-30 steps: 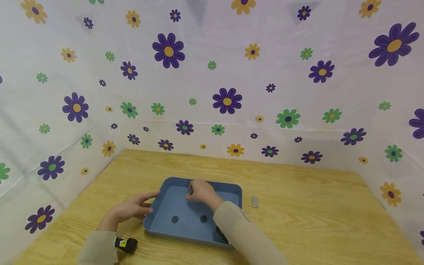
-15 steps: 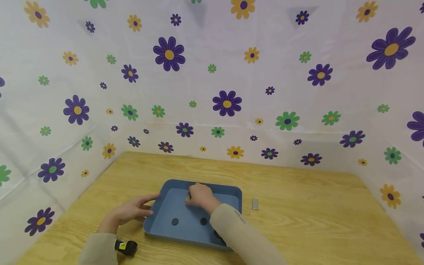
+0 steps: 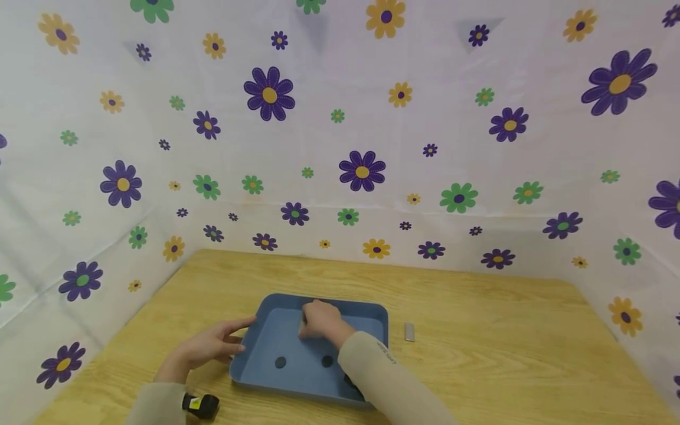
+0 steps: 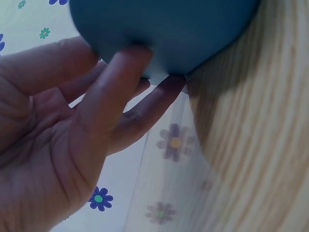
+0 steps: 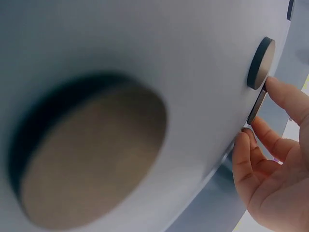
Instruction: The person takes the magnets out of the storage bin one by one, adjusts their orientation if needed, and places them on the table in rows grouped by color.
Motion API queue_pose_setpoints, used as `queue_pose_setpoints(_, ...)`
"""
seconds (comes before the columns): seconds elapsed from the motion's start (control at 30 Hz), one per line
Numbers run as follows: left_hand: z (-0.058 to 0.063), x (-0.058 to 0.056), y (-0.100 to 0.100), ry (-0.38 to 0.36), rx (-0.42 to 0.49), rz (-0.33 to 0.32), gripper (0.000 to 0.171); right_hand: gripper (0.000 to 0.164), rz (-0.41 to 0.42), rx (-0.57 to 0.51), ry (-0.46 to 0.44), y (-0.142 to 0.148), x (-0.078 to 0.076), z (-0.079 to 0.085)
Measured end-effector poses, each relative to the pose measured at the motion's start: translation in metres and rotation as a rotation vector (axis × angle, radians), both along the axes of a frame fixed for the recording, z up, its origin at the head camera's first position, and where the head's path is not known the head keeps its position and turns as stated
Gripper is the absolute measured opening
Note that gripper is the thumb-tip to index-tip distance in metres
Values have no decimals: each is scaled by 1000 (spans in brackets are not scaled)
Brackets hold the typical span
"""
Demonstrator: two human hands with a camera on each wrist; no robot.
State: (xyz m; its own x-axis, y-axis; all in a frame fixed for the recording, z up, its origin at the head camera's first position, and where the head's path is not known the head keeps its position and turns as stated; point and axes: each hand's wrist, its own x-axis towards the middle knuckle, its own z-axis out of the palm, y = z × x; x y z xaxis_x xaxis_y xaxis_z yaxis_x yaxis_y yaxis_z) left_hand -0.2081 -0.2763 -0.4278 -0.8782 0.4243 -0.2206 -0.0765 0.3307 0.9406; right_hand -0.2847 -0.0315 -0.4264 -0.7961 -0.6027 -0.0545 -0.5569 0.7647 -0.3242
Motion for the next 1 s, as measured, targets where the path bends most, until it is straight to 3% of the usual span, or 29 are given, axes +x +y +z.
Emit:
queue_pose_setpoints(0.47,-3,-3,0,-9,7,-24,62,19,8,-28,-98,2,0,3)
queue_pose_setpoints(0.67,-3,-1,1,3,18,-45,63,34,30,-48,-101,2,2,3)
queue_pose_setpoints(1.0,-2,0,1,0,31,-49,63,20,11,-18,-75,0,4,5)
